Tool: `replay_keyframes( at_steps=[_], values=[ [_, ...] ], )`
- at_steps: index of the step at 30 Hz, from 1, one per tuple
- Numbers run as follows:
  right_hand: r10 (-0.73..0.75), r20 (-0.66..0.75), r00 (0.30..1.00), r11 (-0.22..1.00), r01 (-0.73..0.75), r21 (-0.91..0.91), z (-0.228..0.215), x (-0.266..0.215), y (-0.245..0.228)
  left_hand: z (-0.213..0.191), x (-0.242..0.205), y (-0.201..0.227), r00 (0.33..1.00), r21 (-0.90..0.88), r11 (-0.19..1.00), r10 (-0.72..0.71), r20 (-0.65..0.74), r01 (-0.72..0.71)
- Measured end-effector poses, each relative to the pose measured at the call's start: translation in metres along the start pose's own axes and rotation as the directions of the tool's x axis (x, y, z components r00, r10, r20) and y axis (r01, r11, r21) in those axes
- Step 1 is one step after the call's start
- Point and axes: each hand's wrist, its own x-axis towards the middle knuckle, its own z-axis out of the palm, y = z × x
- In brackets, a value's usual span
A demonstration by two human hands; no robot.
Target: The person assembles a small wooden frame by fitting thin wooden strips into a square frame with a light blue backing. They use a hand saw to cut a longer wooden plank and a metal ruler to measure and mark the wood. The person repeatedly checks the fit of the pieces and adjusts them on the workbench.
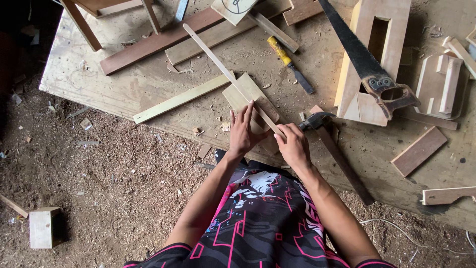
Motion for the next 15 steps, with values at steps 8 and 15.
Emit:
replay_keyframes(
  at_steps=[8, 15],
  values=[
    [0.088, 0.075, 0.993, 0.996, -0.088, -0.003, 0.003, 0.004, 0.002, -0.002, 0.0, 0.002, 1.0, 0.012, 1.0, 0.016, -0.008, -0.016],
    [-0.177, 0.001, 0.984, 0.972, 0.175, -0.159, 0.041, 0.035, 0.0, 0.006, 0.002, -0.008, 0.993, 0.205, 0.972, 0.119, -0.022, -0.112]
  ],
)
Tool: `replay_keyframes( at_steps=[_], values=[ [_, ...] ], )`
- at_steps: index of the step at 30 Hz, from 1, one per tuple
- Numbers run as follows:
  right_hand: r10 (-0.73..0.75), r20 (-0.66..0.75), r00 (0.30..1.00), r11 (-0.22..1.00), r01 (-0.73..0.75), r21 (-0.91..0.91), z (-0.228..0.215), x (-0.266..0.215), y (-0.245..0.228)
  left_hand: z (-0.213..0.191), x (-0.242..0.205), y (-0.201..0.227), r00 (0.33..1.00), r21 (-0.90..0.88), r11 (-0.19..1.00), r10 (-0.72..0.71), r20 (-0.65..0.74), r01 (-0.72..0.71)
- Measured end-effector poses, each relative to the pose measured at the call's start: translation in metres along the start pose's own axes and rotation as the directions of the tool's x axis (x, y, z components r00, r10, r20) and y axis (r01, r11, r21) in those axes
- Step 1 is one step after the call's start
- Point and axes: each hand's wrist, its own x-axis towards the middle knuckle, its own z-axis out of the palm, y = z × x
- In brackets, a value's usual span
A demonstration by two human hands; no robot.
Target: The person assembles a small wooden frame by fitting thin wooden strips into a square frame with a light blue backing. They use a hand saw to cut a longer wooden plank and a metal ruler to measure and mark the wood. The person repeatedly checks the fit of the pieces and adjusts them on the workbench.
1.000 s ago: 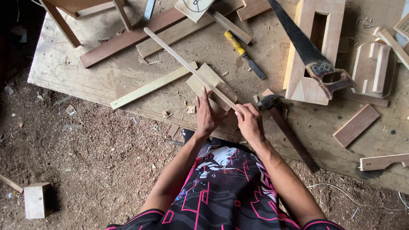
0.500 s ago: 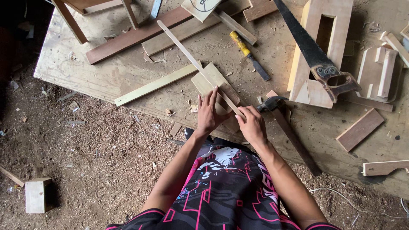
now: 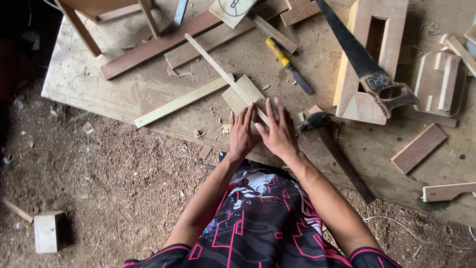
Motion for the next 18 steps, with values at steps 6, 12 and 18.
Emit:
replay_keyframes(
  at_steps=[6, 12, 18],
  values=[
    [0.08, 0.219, 0.972, 0.975, -0.03, -0.221, 0.017, 0.001, -0.004, -0.016, 0.006, -0.012, 0.995, -0.098, 0.995, 0.043, 0.091, -0.034],
    [0.123, 0.179, 0.976, 0.965, -0.075, -0.253, 0.017, 0.004, -0.009, -0.054, 0.001, -0.073, 0.977, -0.173, 0.978, 0.145, 0.155, -0.117],
    [0.193, 0.42, 0.887, 0.981, -0.175, -0.081, -0.017, 0.036, 0.015, -0.07, 0.009, -0.16, 0.992, 0.041, 0.992, -0.115, -0.054, 0.117]
  ],
)
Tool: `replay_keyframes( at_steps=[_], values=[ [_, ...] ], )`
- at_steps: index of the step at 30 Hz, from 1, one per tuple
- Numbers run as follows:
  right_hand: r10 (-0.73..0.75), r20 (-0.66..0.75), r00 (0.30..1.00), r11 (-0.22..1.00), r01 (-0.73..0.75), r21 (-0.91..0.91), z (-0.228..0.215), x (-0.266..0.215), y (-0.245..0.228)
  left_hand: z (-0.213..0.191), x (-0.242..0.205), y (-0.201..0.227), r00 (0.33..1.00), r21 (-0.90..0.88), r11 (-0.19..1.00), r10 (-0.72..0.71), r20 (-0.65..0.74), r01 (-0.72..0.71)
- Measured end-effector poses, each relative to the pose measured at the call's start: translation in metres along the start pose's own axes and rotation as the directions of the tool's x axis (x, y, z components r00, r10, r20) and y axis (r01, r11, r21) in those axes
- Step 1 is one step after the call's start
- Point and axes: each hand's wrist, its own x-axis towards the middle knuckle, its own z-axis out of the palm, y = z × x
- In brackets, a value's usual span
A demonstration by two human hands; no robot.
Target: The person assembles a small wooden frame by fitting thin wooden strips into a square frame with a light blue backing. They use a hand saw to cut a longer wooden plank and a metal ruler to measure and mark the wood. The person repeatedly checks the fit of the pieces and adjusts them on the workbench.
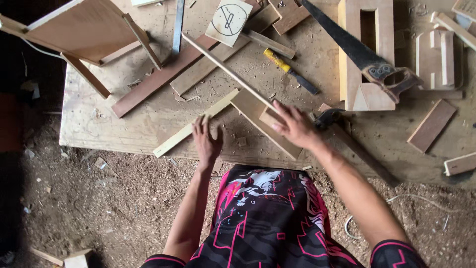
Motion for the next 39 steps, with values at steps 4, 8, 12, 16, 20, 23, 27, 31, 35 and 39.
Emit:
replay_keyframes(
  at_steps=[4, 8, 12, 16, 20, 23, 27, 31, 35, 39],
  values=[
    [-0.24, -0.023, 0.971, 0.928, 0.236, 0.29, -0.044, 0.009, 0.008, -0.016, 0.015, -0.04, 1.0, 0.091, 0.996, -0.018, 0.001, 0.018],
    [-0.346, 0.17, 0.923, 0.839, 0.223, 0.496, -0.091, 0.007, 0.001, -0.026, 0.033, -0.051, 0.999, 0.154, 0.988, -0.006, 0.043, -0.001],
    [-0.403, 0.233, 0.885, 0.819, 0.235, 0.524, -0.112, 0.003, -0.016, -0.026, 0.033, -0.05, 0.999, 0.107, 0.994, -0.011, 0.048, 0.005],
    [-0.284, 0.212, 0.935, 0.921, 0.204, 0.332, -0.106, 0.009, -0.02, -0.017, 0.035, -0.05, 0.998, 0.054, 0.998, 0.024, 0.054, -0.027],
    [0.031, 0.129, 0.991, 0.992, -0.046, 0.118, -0.078, 0.004, -0.011, -0.01, 0.031, -0.05, 1.0, 0.075, 0.997, 0.025, 0.015, -0.026],
    [0.14, -0.005, 0.99, 0.989, -0.139, 0.051, -0.062, 0.005, -0.001, -0.018, 0.039, -0.041, 1.0, 0.127, 0.992, 0.001, 0.011, -0.002],
    [0.188, -0.14, 0.972, 0.978, -0.172, 0.117, -0.04, -0.006, 0.011, -0.037, 0.048, -0.003, 0.99, 0.151, 0.981, 0.131, -0.046, -0.123],
    [0.259, -0.14, 0.955, 0.905, -0.19, 0.38, -0.018, -0.016, 0.001, -0.028, 0.057, 0.053, 0.871, -0.465, 0.813, -0.102, 0.481, 0.351],
    [-0.019, -0.54, 0.842, 0.904, 0.245, 0.35, -0.015, -0.028, -0.029, 0.031, 0.038, 0.102, 0.74, -0.784, 0.213, 0.259, 0.621, 0.583],
    [-0.084, -0.724, 0.684, 0.918, 0.336, 0.211, -0.032, -0.037, -0.055, 0.096, 0.023, 0.136, 0.754, -0.743, -0.178, 0.303, 0.582, 0.645]
  ],
)
